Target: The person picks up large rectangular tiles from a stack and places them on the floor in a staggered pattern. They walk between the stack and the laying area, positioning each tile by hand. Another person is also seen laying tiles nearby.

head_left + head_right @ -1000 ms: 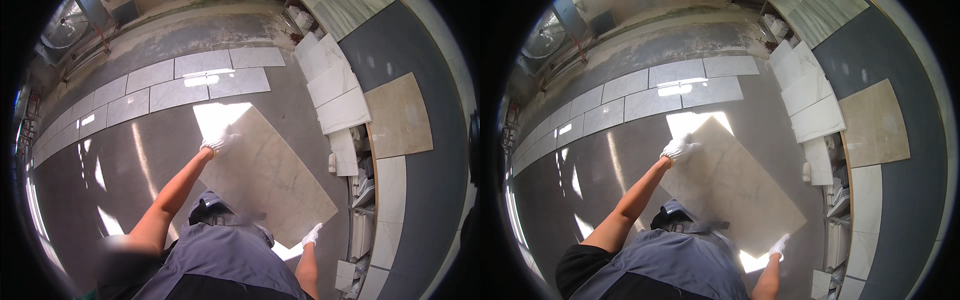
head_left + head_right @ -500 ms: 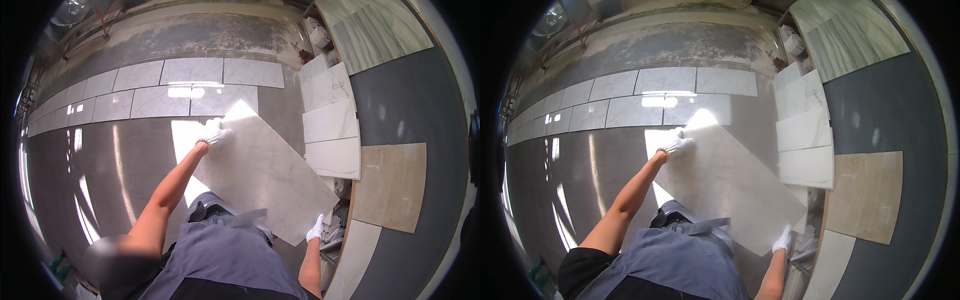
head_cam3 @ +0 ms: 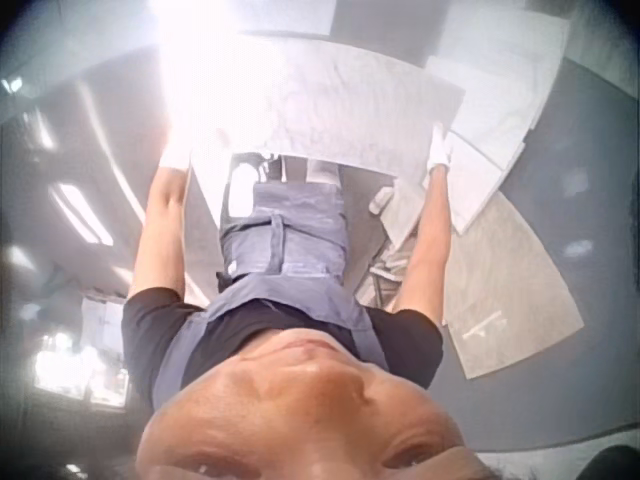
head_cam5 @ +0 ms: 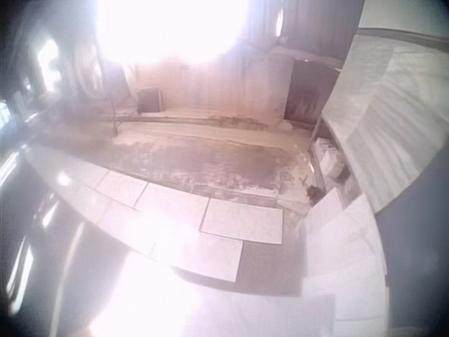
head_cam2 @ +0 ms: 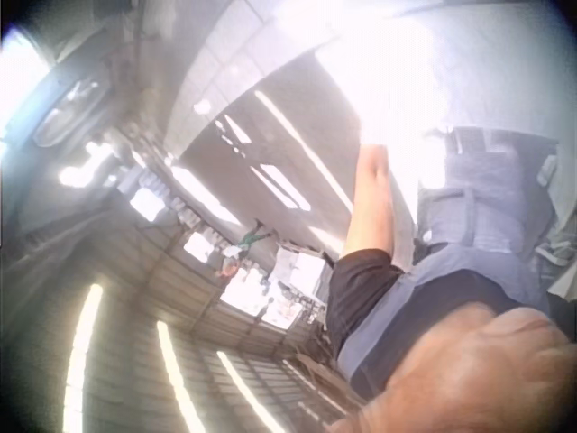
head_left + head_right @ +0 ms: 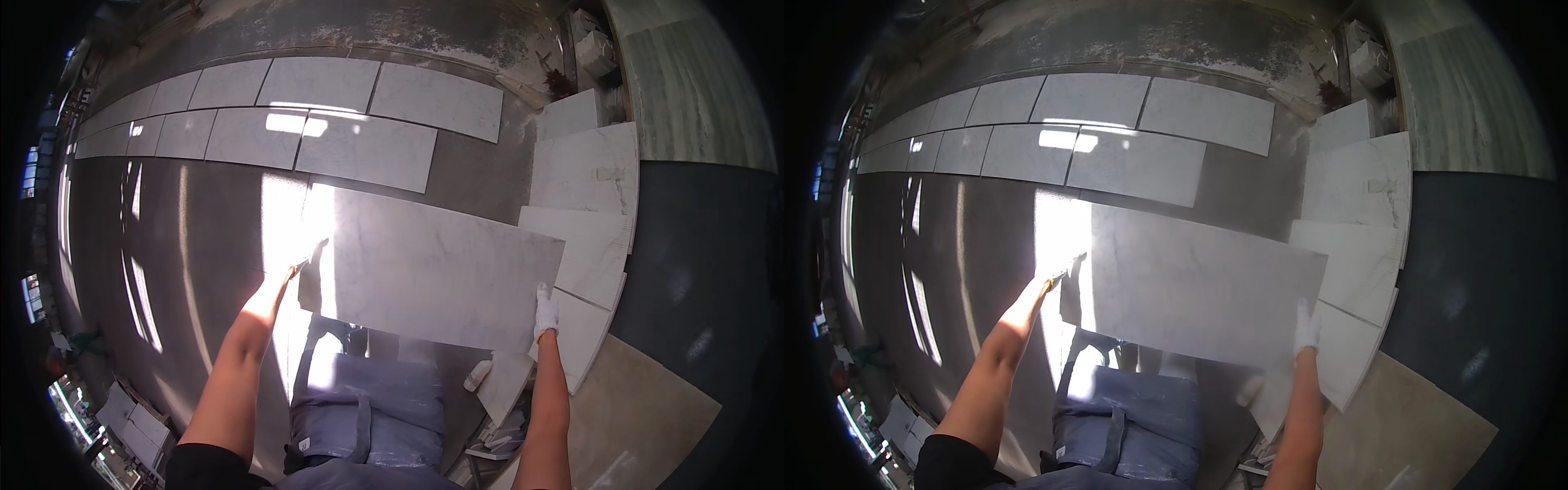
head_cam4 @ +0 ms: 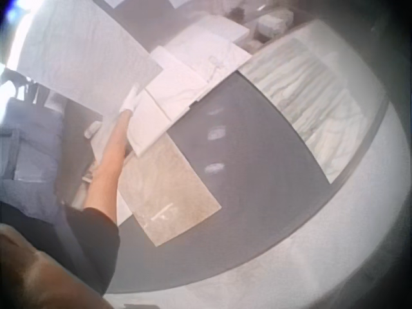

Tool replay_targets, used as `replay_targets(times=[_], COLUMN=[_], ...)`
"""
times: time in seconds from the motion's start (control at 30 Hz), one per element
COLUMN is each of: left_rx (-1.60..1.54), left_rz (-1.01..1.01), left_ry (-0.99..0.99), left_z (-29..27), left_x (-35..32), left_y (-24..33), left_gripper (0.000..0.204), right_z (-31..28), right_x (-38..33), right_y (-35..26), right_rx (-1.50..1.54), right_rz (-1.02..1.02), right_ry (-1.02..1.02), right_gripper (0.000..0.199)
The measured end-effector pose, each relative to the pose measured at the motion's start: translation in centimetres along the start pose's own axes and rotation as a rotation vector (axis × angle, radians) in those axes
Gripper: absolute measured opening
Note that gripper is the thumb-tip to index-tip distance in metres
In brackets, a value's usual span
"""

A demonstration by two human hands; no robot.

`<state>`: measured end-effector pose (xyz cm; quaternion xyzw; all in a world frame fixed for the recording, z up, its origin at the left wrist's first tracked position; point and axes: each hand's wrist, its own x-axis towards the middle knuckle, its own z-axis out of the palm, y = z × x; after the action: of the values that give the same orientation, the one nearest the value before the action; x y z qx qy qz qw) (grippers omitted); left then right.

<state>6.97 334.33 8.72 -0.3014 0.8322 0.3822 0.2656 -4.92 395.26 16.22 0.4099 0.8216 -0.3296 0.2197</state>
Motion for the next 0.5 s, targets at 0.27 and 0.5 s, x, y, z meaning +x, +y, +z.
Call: replay_targets(times=[0.27,0.5], left_rx=[-0.103,-0.706], left_rz=[0.042,-0.07], left_ry=[0.116,0.142], left_z=[10.4,18.6], left_x=[12.5,23.0], left_y=[-4.1,-11.7], left_gripper=[0.026,0.023], right_z=[14.3,25.1], right_x=[18.3,27.0], right_y=[3.5,7.0], right_rx=[-0.094,-0.174], right_rz=[-0.164,-0.128], right_ry=[-0.116,-0.264], right_gripper=[0.099,0.098])
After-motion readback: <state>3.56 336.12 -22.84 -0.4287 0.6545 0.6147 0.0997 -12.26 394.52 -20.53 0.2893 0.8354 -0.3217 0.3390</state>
